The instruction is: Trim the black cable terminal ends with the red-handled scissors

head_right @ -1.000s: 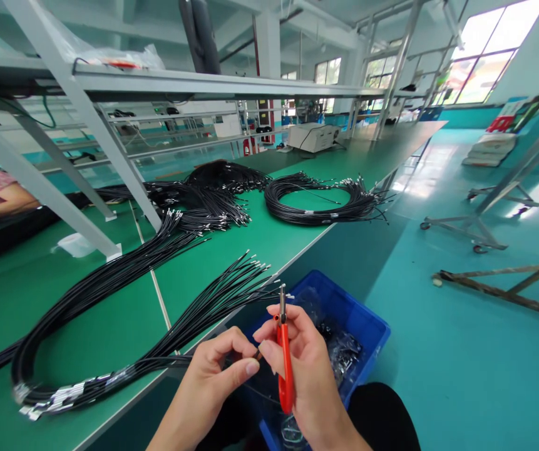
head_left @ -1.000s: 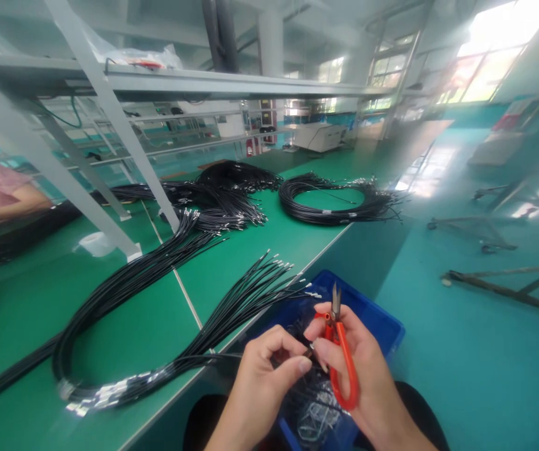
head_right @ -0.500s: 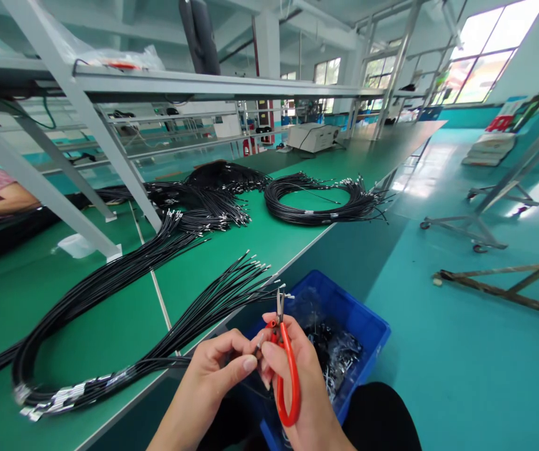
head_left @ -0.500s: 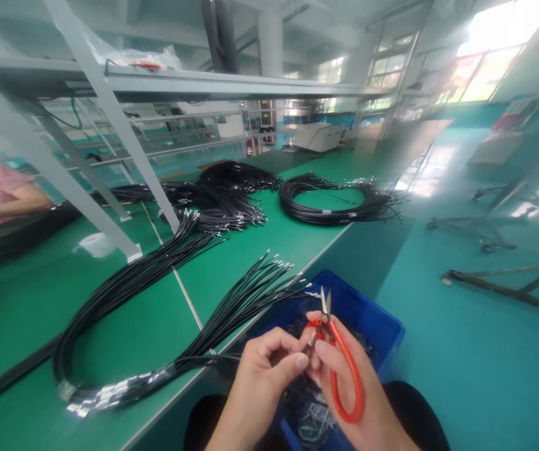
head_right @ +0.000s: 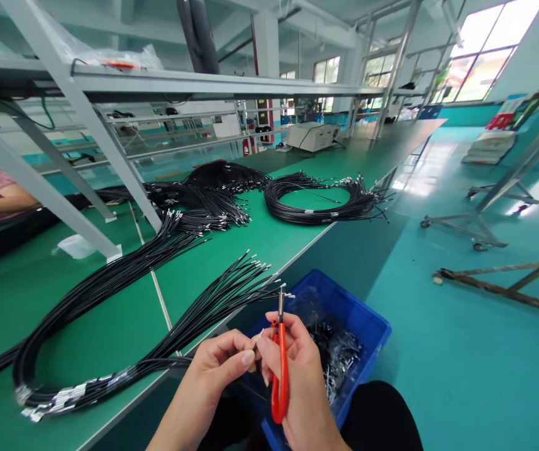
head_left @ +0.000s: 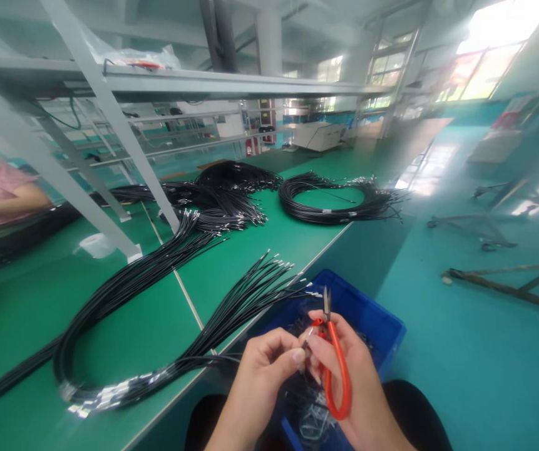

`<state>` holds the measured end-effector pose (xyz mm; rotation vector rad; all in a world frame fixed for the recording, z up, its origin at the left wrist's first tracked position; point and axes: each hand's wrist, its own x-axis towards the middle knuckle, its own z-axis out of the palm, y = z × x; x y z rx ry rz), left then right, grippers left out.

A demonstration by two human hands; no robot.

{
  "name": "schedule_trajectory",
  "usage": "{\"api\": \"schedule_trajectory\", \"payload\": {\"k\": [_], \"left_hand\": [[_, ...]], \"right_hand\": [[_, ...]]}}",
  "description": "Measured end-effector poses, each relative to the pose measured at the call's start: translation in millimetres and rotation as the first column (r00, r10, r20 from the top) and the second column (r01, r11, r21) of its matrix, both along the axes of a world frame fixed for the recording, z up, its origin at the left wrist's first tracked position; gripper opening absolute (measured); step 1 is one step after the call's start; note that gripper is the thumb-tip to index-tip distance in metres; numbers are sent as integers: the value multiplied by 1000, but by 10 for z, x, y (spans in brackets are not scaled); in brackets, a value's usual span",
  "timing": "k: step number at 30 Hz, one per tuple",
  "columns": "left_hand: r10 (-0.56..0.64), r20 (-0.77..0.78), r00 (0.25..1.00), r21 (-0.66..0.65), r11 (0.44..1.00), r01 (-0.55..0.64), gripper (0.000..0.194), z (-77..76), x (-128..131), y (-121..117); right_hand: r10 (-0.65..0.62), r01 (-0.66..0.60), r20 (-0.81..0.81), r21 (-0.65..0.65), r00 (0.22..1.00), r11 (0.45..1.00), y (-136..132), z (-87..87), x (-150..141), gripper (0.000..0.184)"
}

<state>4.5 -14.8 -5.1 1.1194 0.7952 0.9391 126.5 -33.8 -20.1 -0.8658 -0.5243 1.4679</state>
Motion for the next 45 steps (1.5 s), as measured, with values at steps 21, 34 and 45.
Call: {"api": "schedule_trajectory", "payload": {"k": [21, 34, 45], "left_hand": [[406, -598, 691, 468, 877, -110, 17, -134, 123, -114], [126, -179, 976, 67, 991, -116, 15, 21, -134, 85], [32, -9, 999, -22, 999, -32, 16, 43, -148, 101]], "right_hand": [[-295, 300, 632, 103, 716, 948, -39, -70, -54, 32], [341, -363, 344, -2, 875, 932, -111, -90, 347, 37], [588, -592, 200, -44, 784, 805, -190, -67, 429, 21]]}}
